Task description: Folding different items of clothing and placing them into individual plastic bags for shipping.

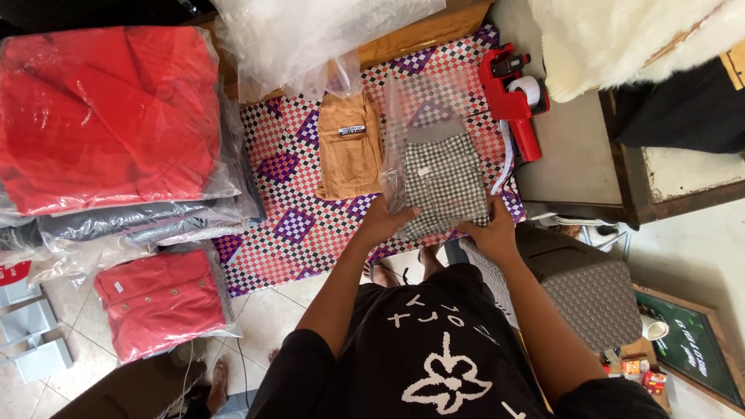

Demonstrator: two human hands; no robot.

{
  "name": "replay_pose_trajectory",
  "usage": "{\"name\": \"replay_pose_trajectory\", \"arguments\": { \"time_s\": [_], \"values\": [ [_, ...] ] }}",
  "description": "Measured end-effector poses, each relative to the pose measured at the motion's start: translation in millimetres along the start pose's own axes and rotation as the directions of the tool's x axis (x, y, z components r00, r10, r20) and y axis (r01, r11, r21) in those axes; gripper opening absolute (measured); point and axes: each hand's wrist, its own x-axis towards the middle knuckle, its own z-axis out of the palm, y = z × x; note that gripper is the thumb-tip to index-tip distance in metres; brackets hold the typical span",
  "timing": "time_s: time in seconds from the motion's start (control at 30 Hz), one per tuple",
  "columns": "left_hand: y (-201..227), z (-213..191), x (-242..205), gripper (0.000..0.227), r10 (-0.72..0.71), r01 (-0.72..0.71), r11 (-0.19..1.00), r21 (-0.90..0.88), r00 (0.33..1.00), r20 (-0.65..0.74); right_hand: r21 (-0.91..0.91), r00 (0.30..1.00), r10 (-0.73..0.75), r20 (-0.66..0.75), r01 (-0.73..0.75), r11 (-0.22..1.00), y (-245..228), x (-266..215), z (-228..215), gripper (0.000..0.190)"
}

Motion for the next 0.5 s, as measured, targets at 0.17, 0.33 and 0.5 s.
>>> {"name": "replay_pose_trajectory", "arguments": {
  "time_s": [0.17, 0.33, 0.5],
  "values": [
    [-76.6, -13.7, 27.2, 0.047, 0.039, -0.041, 0.999, -0.034, 0.997, -0.062, 0.127, 0.972, 0.105, -0.209, -0.079, 0.989, -4.8, -0.2, 23.2, 0.052],
    [-105.5, -14.0, 33.6, 0.032, 0.1, -0.103, 0.993, -0.053, 0.994, -0.049, 0.493, 0.907, 0.341, -0.247, -0.185, 0.85, -24.6, -1.6, 44.7, 0.056],
    [-71.4, -3.6, 3.8, 0.029, 0.093, -0.092, 0.995, 0.043, 0.995, -0.028, 0.528, 0.911, 0.317, 0.263, -0.411, 0.743, -32.9, -10.4, 46.3, 0.063]
  ]
}}
